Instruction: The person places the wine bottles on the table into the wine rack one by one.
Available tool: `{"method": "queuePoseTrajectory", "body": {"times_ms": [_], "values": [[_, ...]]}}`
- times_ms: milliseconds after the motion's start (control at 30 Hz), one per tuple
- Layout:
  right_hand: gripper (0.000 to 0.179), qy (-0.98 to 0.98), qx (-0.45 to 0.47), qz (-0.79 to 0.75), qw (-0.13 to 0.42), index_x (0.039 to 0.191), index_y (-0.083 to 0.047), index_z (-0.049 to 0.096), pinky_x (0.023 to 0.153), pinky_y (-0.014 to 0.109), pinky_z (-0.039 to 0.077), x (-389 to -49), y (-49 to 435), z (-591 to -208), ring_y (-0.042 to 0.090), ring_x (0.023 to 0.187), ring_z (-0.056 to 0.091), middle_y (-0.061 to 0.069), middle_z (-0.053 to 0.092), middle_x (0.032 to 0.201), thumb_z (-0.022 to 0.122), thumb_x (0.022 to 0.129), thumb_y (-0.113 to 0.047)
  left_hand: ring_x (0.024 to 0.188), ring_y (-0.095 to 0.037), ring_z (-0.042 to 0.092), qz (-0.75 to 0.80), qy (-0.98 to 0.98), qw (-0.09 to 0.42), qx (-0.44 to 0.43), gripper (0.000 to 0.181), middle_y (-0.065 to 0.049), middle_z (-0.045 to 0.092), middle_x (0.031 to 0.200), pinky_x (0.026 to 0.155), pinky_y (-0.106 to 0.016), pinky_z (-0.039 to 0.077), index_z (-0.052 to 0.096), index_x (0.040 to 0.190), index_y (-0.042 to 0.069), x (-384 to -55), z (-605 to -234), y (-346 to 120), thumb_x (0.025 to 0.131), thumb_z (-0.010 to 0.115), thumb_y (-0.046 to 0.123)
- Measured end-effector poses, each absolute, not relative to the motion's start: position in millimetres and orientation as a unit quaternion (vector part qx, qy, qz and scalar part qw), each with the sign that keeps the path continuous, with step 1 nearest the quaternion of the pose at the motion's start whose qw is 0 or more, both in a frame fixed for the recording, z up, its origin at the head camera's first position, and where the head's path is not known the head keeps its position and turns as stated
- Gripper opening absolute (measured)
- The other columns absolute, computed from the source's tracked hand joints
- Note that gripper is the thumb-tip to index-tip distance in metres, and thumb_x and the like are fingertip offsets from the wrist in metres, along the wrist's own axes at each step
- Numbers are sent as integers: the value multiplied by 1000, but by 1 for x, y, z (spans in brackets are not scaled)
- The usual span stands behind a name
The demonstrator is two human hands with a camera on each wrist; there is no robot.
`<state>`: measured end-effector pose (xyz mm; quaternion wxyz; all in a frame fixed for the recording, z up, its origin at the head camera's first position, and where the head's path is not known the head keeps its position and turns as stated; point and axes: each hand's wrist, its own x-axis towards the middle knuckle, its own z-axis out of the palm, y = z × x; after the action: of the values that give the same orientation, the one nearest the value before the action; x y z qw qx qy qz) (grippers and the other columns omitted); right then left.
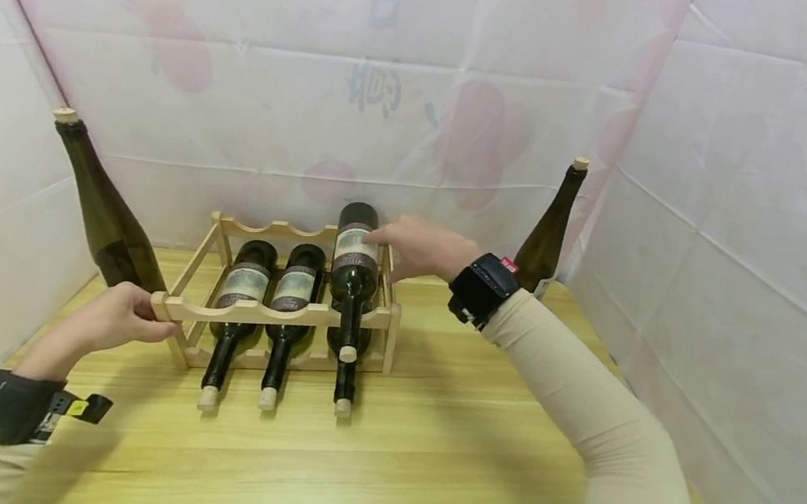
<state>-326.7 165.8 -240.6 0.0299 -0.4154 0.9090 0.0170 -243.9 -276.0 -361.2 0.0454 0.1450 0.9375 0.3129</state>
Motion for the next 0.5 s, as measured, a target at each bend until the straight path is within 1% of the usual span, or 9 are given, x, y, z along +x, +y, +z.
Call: {"method": "queuePoseTrajectory", "body": {"times_ms": [67,100,200,300,367,500], "values": [[71,910,-413,3,24,147,-5,56,100,47,55,-327,175,-238,36,115,69,18,60,147,86,84,-14,75,-17,60,311,938,46,144,19,-11,78,83,69,-35,47,81,92,1,-244,-360,-276,93,75,19],[70,911,-412,-1,20,147,-5,56,100,47,54,-327,179,-236,36,115,69,18,61,146,86,84,-14,76,-17,59,311,938,47,144,19,-11,79,84,69,-35,47,81,92,1,-244,-360,-276,93,75,19],[68,914,-405,-11,0,145,-6,58,99,47,55,-326,191,-232,36,109,71,18,63,143,86,84,-15,77,-17,60,312,938,51,144,19,-11,79,85,70,-35,48,81,93,1,-243,-360,-277,94,75,19],[65,920,-391,-21,-18,143,-5,60,98,47,56,-326,202,-227,37,109,71,18,65,141,86,84,-14,77,-17,59,312,938,51,144,19,-12,79,85,69,-35,47,81,93,1,-242,-360,-277,94,75,19],[63,924,-380,-27,-28,141,-3,61,95,47,57,-325,210,-224,38,106,72,20,65,139,85,85,-12,76,-17,58,312,938,49,142,19,-12,78,85,69,-35,47,81,92,1,-242,-361,-278,94,75,19],[61,937,-346,-30,-41,141,-2,61,94,47,56,-325,229,-219,41,108,70,23,64,139,84,86,-13,75,-17,56,313,938,47,140,19,-12,78,84,67,-34,45,81,91,2,-242,-361,-277,94,75,19]]}}
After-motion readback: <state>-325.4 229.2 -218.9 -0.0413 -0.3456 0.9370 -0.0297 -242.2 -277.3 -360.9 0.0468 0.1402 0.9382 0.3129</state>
